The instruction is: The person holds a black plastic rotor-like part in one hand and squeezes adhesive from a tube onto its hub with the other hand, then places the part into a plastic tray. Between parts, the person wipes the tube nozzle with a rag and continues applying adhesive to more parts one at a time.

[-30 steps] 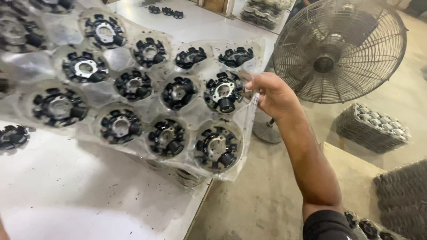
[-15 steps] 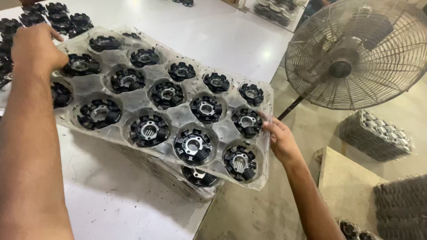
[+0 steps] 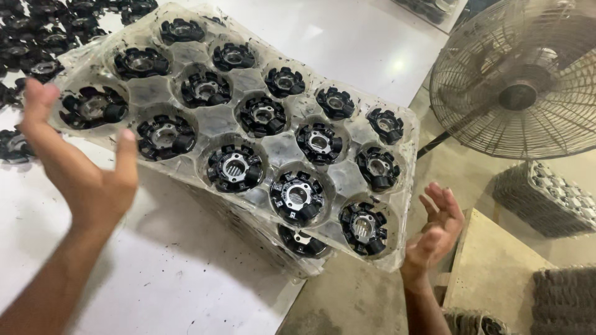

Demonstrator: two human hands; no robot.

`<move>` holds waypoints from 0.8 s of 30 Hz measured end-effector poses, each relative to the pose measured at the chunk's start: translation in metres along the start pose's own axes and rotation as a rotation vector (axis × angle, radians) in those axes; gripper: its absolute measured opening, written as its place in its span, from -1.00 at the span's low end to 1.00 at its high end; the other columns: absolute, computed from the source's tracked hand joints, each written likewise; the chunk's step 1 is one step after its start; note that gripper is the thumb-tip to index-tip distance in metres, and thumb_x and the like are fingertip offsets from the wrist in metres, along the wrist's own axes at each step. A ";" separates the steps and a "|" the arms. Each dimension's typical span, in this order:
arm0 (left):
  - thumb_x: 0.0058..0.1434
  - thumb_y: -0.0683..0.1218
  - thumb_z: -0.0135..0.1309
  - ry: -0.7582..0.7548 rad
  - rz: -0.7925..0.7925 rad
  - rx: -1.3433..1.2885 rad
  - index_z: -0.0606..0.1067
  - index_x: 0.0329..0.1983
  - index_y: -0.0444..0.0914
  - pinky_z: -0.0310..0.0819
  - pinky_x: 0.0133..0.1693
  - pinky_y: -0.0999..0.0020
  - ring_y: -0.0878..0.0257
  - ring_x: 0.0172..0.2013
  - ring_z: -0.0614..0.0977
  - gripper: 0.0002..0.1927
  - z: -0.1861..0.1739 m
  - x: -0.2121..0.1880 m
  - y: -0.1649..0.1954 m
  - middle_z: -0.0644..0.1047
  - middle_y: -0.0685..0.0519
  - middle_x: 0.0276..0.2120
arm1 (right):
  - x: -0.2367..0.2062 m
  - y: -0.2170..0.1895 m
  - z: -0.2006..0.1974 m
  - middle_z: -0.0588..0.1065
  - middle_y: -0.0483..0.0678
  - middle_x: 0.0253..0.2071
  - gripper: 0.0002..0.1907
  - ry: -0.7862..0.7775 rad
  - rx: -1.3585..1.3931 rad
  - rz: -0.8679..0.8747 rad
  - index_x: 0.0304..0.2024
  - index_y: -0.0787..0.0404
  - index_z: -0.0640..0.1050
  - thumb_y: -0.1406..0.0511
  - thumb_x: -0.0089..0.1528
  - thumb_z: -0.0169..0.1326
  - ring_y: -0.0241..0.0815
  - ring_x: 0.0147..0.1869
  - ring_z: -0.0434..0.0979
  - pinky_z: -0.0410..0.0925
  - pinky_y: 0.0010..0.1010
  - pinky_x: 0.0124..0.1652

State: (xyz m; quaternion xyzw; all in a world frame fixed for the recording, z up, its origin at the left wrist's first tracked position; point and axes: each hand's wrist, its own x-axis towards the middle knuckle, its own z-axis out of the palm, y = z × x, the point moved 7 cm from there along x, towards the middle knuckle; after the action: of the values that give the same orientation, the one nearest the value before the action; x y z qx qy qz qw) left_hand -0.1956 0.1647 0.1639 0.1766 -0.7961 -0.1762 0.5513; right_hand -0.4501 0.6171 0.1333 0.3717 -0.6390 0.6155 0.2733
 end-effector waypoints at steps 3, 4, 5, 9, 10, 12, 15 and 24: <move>0.38 -0.05 0.16 -0.089 -0.127 -0.203 -0.20 0.58 -0.39 -0.33 0.59 0.06 -0.12 0.60 -0.13 -0.04 0.017 -0.043 0.029 -0.18 -0.31 0.59 | -0.021 -0.023 0.005 0.35 0.12 0.35 -0.22 0.093 0.006 -0.219 0.40 0.20 0.23 -0.23 0.43 -0.19 0.01 0.47 0.34 0.21 -0.07 0.48; 0.38 -0.01 0.15 -0.113 -0.158 -0.249 -0.26 0.61 -0.39 -0.38 0.59 0.07 -0.12 0.60 -0.19 0.02 0.024 -0.051 0.035 -0.24 -0.31 0.60 | -0.026 -0.028 0.008 0.37 0.12 0.34 -0.24 0.118 -0.017 -0.287 0.35 0.18 0.26 -0.25 0.42 -0.23 0.01 0.45 0.37 0.22 -0.05 0.47; 0.37 0.00 0.13 -0.127 -0.172 -0.265 -0.29 0.63 -0.38 -0.43 0.60 0.05 -0.14 0.61 -0.24 0.05 0.030 -0.057 0.041 -0.26 -0.31 0.60 | -0.031 -0.033 0.011 0.40 0.12 0.34 -0.26 0.145 -0.038 -0.355 0.30 0.16 0.28 -0.26 0.40 -0.28 0.02 0.43 0.39 0.23 -0.03 0.46; 0.46 0.00 0.09 -0.094 -0.263 -0.291 -0.36 0.61 -0.37 -0.56 0.60 -0.07 -0.18 0.62 -0.39 0.02 0.046 -0.059 0.039 -0.36 -0.31 0.60 | -0.033 -0.036 0.024 0.32 0.18 0.39 -0.16 0.159 -0.094 -0.374 0.30 0.17 0.27 -0.34 0.35 -0.31 0.10 0.56 0.24 0.08 0.03 0.51; 0.48 -0.01 0.08 -0.079 -0.246 -0.262 -0.34 0.62 -0.35 -0.59 0.56 -0.09 -0.18 0.59 -0.41 -0.01 0.049 -0.057 0.039 -0.37 -0.30 0.60 | -0.031 -0.034 0.027 0.30 0.18 0.42 -0.14 0.151 -0.076 -0.339 0.31 0.17 0.27 -0.35 0.34 -0.29 0.10 0.60 0.20 0.04 0.04 0.53; 0.51 -0.06 0.04 -0.051 -0.217 -0.232 -0.30 0.63 -0.32 -0.63 0.51 -0.12 -0.18 0.54 -0.44 -0.08 0.055 -0.056 0.035 -0.39 -0.26 0.60 | -0.027 -0.033 0.032 0.30 0.15 0.44 -0.15 0.126 -0.043 -0.306 0.28 0.14 0.30 -0.37 0.33 -0.25 0.09 0.61 0.16 -0.01 0.05 0.56; 0.49 -0.15 -0.04 -0.021 -0.196 -0.247 -0.25 0.65 -0.30 -0.67 0.49 -0.15 -0.19 0.52 -0.48 -0.16 0.063 -0.060 0.024 -0.41 -0.24 0.60 | -0.021 -0.038 0.041 0.37 0.11 0.42 -0.24 0.075 -0.016 -0.323 0.19 0.10 0.41 -0.33 0.33 -0.20 0.08 0.59 0.17 -0.04 0.08 0.58; 0.53 -0.16 -0.16 -0.031 -0.106 -0.165 -0.12 0.67 -0.29 -0.58 0.54 -0.05 -0.10 0.54 -0.40 -0.28 0.074 -0.047 -0.036 -0.34 -0.15 0.62 | -0.038 -0.086 0.066 0.39 0.17 0.38 -0.40 -0.131 -0.101 -0.321 0.18 0.18 0.42 -0.05 0.26 0.04 0.27 0.65 0.13 -0.14 0.14 0.58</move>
State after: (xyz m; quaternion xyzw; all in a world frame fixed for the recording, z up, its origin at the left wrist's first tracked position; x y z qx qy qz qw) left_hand -0.2467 0.1621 0.0845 0.1699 -0.7770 -0.2727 0.5413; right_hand -0.3509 0.5600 0.1467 0.4941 -0.6180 0.5057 0.3438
